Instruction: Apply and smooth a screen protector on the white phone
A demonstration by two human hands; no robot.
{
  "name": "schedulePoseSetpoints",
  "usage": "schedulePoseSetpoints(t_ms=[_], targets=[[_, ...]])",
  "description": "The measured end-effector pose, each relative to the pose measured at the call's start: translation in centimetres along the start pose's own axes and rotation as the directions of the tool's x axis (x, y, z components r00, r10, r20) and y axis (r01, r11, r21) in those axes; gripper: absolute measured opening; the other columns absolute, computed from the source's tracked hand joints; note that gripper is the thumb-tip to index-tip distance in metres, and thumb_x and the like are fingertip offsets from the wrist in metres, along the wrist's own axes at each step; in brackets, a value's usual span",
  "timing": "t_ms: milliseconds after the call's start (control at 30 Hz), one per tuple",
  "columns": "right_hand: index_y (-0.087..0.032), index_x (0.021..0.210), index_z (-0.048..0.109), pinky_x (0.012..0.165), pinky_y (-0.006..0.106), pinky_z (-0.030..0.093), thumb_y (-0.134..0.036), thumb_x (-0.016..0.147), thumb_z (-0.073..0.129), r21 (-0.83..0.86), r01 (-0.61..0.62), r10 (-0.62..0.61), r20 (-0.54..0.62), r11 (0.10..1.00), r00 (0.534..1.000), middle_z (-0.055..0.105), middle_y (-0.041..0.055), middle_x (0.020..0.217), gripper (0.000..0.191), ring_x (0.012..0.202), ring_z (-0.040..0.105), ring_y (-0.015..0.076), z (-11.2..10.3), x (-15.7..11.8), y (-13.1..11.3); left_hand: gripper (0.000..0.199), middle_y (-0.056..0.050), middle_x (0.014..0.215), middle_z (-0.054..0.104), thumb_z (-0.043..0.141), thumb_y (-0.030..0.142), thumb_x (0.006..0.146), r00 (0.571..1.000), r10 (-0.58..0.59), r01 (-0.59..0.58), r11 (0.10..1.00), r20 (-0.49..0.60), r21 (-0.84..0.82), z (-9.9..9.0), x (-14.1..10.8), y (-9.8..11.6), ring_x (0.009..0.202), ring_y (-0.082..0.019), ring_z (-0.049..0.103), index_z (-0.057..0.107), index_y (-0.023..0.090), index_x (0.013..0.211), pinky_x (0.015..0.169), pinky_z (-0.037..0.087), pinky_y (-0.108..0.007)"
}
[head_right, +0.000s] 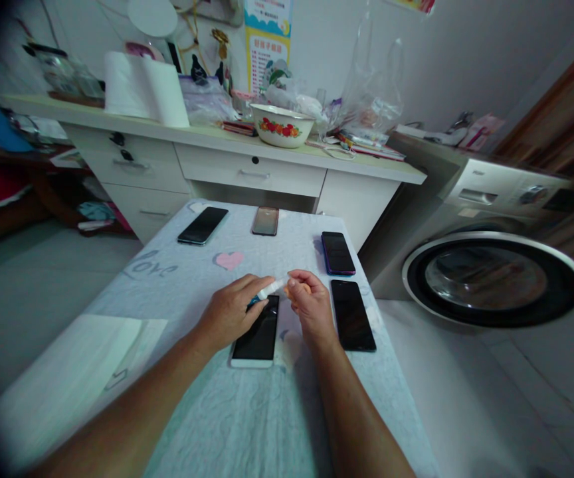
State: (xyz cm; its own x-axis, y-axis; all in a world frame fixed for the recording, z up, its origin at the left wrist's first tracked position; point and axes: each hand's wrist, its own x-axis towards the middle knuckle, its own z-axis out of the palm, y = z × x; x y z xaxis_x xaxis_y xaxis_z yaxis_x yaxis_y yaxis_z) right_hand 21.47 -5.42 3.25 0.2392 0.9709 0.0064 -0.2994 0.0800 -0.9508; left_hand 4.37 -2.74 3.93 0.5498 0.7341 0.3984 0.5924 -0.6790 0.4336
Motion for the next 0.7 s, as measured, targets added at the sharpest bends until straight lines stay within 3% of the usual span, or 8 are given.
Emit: schedulePoseSetpoints(t_ms=[167, 433, 700], targets=[[-0.021, 0.092, 0.062, 0.042, 0.019, 0.023, -0.039, 0.075, 0.071, -0.064, -0.012, 0.017, 0.082, 0.998, 0.996, 0.049, -0.0065, 0.059, 0.027, 0.045, 0.034, 0.0055, 0.08, -0.01, 0.11, 0.043, -0.004, 0.109, 0.063, 0.055, 0.017, 0.085, 1.000, 0.007, -0.007, 1.000, -0.001, -0.002, 0.16, -0.08, -0.18, 0.101, -0.019, 0.060, 0.049, 0.025, 0.126, 0.088, 0.049, -0.032], [-0.020, 0.099, 0.065, 0.044, 0.019, 0.024, -0.039, 0.075, 0.071, -0.091, -0.007, 0.018, 0.121, 0.996, 0.992, 0.052, -0.0040, 0.066, 0.030, 0.050, 0.039, 0.0056, -0.11, -0.14, -0.06, 0.043, -0.005, 0.118, 0.063, 0.054, 0.018, 0.086, 1.000, 0.005, -0.005, 1.000, 0.021, 0.017, 0.65, -0.24, -0.53, 0.107, -0.020, 0.060, 0.045, 0.023, 0.128, 0.092, 0.049, -0.035], [-0.020, 0.092, 0.065, 0.046, 0.019, 0.027, -0.038, 0.074, 0.073, -0.072, -0.029, 0.039, 0.142, 0.997, 0.989, 0.056, -0.0035, 0.067, 0.027, 0.051, 0.042, 0.0058, -0.18, -0.18, 0.06, 0.040, -0.005, 0.116, 0.064, 0.056, 0.015, 0.085, 0.999, 0.020, -0.021, 0.999, 0.035, 0.028, 0.40, -0.16, -0.33, 0.104, -0.020, 0.060, 0.048, 0.022, 0.124, 0.090, 0.050, -0.034]])
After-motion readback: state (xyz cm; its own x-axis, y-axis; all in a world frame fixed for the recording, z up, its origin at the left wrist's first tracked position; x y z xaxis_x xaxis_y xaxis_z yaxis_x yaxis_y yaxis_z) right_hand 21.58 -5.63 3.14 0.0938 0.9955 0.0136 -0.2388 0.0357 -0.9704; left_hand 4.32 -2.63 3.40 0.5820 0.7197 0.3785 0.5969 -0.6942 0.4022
